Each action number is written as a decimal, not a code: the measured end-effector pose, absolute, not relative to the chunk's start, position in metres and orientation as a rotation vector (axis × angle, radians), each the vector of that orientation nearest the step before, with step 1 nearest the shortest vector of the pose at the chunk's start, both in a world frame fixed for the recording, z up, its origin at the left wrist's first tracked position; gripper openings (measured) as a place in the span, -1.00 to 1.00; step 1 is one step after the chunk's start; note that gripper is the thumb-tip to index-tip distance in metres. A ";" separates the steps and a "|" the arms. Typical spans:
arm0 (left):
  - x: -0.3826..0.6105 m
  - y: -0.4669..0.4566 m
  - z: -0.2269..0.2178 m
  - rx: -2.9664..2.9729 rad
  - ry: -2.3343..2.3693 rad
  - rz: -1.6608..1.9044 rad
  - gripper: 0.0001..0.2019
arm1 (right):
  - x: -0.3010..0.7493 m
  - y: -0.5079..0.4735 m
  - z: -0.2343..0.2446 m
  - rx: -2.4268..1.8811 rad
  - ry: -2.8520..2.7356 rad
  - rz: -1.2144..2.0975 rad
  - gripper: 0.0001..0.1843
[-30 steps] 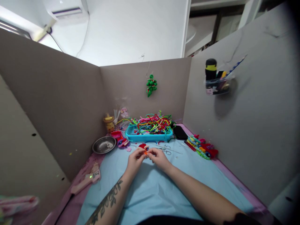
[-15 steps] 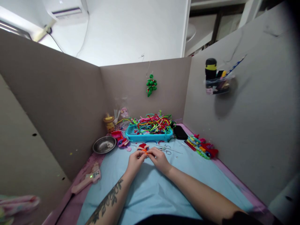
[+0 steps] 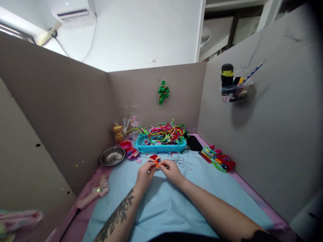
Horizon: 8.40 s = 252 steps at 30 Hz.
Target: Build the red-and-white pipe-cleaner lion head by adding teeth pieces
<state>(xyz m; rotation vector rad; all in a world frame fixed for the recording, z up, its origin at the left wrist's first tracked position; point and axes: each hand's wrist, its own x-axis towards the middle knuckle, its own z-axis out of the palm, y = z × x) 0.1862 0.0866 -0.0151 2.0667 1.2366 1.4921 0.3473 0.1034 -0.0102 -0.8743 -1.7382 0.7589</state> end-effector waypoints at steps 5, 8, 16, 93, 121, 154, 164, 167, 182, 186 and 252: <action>0.186 0.085 -0.012 2.097 1.217 1.489 -0.86 | 0.345 0.103 -0.009 -0.863 -1.688 0.954 -0.83; 0.186 0.085 -0.011 2.107 1.207 1.476 -0.87 | 0.345 0.103 -0.011 -0.851 -1.655 1.077 -0.82; 0.187 0.085 -0.009 1.983 1.263 1.428 -0.89 | 0.344 0.102 -0.011 -0.874 -1.733 0.887 -0.83; 0.187 0.091 -0.006 1.194 1.067 1.283 -0.66 | 0.356 0.106 -0.010 -0.767 -1.756 0.716 -0.75; 0.185 0.085 -0.014 2.053 1.225 1.390 -0.81 | 0.347 0.106 -0.012 -0.836 -1.614 1.256 -0.67; 0.189 0.087 -0.014 1.882 1.343 1.196 -0.80 | 0.349 0.103 -0.017 -0.832 -2.013 0.558 -0.87; 0.191 0.091 -0.015 1.641 1.329 1.075 -0.74 | 0.348 0.103 -0.020 -0.819 -2.220 0.159 -0.84; 0.189 0.093 -0.015 1.609 1.243 1.088 -0.75 | 0.349 0.105 -0.018 -0.873 -2.062 0.448 -0.86; 0.184 0.090 -0.009 2.014 1.252 1.444 -0.87 | 0.349 0.103 -0.011 -0.831 -1.713 1.018 -0.77; 0.183 0.090 -0.011 2.066 1.249 1.408 -0.88 | 0.349 0.099 -0.008 -0.854 -1.755 0.815 -0.85; 0.158 0.129 -0.046 2.078 1.481 1.029 -0.06 | 0.347 0.136 -0.039 -1.129 -1.940 0.550 -0.85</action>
